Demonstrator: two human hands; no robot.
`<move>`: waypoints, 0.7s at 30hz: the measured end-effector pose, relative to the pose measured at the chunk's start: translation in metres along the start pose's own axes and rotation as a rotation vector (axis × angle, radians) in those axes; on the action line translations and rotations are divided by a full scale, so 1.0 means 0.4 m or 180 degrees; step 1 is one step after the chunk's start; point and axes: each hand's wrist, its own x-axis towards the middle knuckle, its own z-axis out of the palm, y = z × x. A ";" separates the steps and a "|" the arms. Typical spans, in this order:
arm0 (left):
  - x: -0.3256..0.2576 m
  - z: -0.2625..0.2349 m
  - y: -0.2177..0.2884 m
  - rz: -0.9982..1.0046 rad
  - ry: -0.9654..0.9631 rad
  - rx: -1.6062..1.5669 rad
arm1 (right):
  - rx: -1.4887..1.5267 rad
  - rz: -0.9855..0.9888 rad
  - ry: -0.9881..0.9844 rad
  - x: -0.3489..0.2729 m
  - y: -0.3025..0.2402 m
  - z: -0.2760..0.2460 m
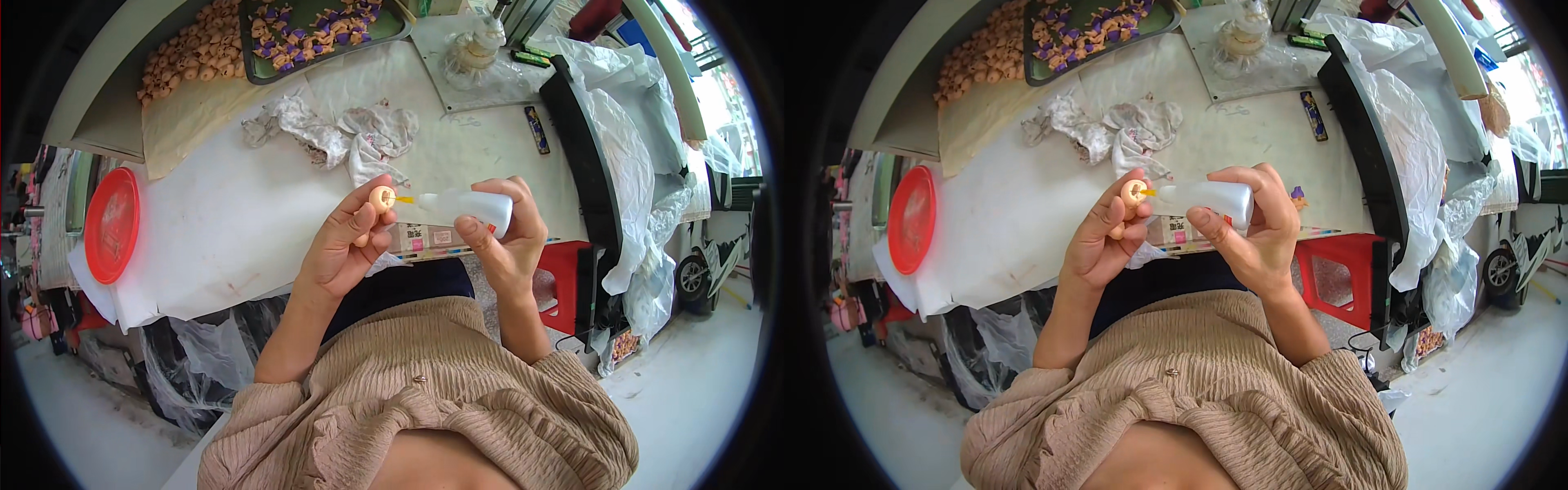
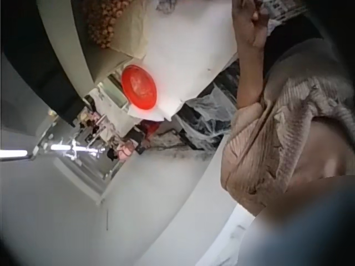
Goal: The person is applying glue to small figurine parts and assembling them on a workbench.
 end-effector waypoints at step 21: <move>0.009 -0.004 0.008 -0.0195 0.0205 0.0475 | -0.0416 0.0022 -0.0175 0.001 0.021 0.011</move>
